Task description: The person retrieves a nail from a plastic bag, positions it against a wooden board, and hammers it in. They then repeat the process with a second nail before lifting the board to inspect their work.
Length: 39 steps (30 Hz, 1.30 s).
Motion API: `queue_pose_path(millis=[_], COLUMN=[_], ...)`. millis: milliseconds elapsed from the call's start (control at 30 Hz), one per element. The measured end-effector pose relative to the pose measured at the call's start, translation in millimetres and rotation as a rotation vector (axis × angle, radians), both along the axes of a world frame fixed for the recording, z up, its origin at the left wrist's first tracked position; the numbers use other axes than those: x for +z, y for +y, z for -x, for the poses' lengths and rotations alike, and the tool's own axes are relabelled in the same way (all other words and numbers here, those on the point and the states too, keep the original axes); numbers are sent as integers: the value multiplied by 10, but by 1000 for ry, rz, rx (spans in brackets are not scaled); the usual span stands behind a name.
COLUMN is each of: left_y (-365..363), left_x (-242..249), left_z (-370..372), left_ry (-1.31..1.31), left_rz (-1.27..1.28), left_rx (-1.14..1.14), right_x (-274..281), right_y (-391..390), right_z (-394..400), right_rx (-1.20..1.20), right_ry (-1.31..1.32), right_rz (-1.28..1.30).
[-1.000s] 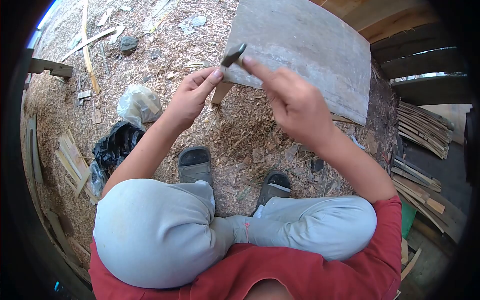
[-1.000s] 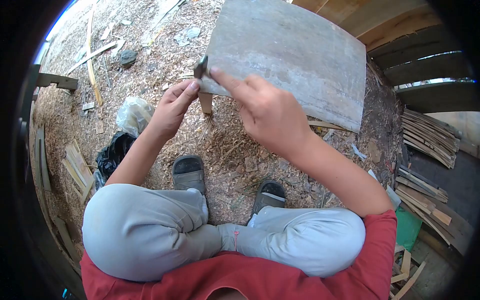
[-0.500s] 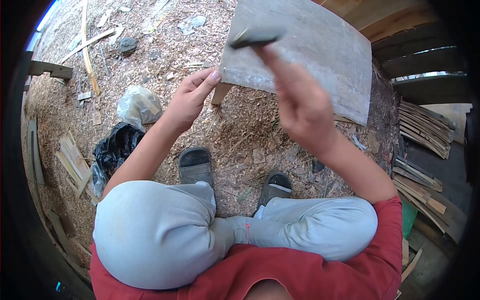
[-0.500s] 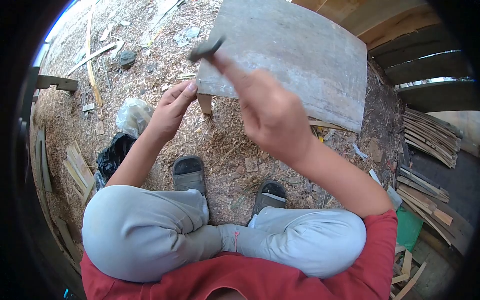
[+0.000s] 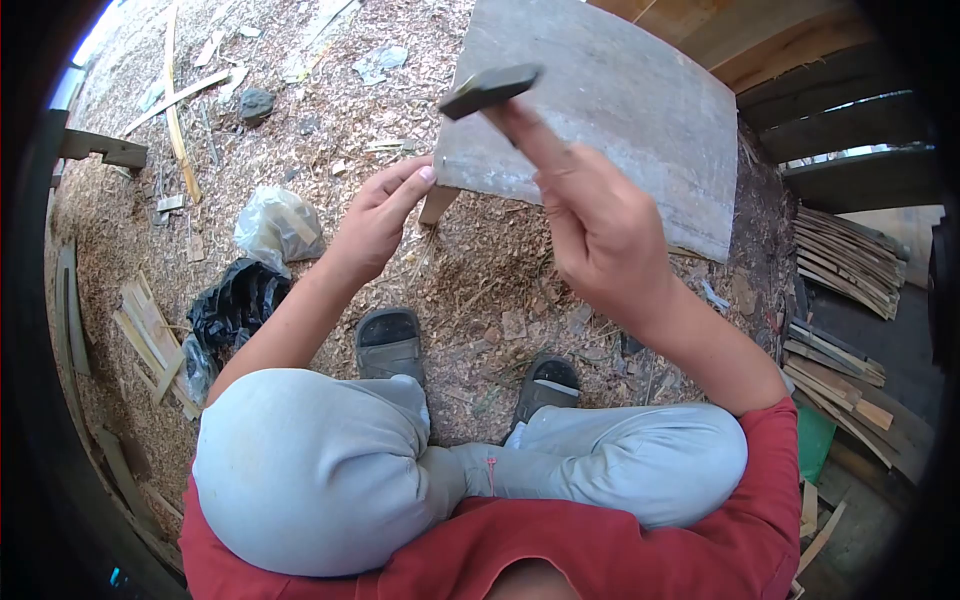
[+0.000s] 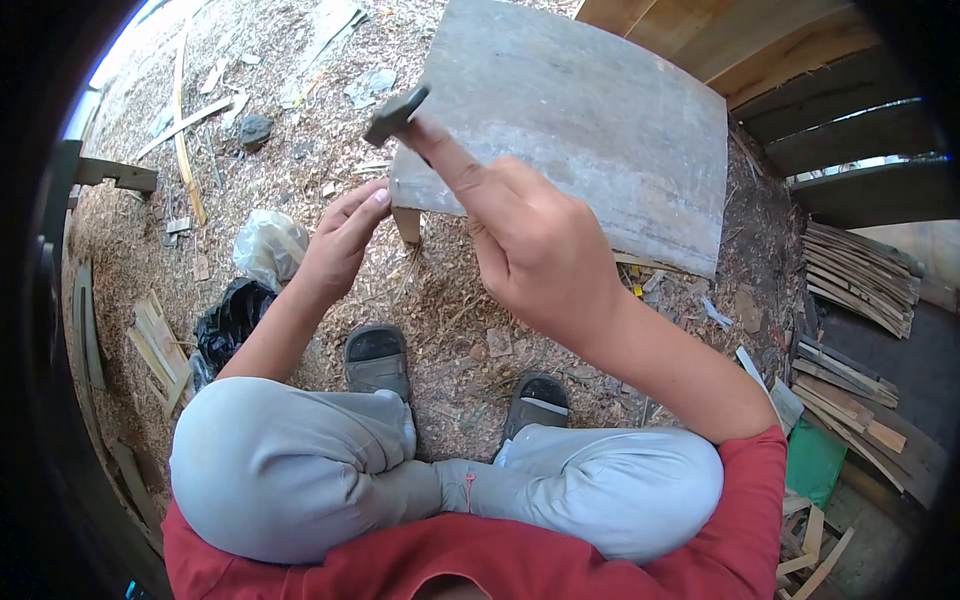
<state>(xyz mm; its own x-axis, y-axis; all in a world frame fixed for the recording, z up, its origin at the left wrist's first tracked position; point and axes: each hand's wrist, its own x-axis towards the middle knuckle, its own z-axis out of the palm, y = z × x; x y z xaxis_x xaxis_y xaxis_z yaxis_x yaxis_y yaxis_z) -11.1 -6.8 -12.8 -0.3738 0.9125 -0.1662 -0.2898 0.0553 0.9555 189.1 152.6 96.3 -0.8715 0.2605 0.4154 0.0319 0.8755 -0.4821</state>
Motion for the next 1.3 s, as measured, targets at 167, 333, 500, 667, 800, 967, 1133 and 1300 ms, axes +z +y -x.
queue_pose_path(millis=[167, 333, 500, 667, 800, 967, 1133, 1300], left_y=[-3, -14, -9, 7, 38, 32, 33, 37], left_x=[71, 20, 57, 59, 38, 87, 82, 50], left_z=[-13, -25, -21, -58, -19, -58, -30, -44], left_ry=[-17, -52, -36, -43, -79, -41, -49, -70], left_rz=[38, 4, 38, -29, -47, -60, -71, -96], left_rx=[41, 22, 11, 7, 30, 12, -15, -11], right_x=[-131, 61, -183, -17, -136, 42, -37, 27], right_y=[-99, -24, -87, 37, -59, 17, -109, -35], right_z=[-55, -30, -28, 47, -17, 14, -30, -21], right_rx=[-54, -75, -28, -28, -11, -11, -40, -73], right_ry=[-333, -38, -222, 199, -90, 112, -410, 10], right_rz=[-36, 123, 65, 39, -31, 3, 19, 113])
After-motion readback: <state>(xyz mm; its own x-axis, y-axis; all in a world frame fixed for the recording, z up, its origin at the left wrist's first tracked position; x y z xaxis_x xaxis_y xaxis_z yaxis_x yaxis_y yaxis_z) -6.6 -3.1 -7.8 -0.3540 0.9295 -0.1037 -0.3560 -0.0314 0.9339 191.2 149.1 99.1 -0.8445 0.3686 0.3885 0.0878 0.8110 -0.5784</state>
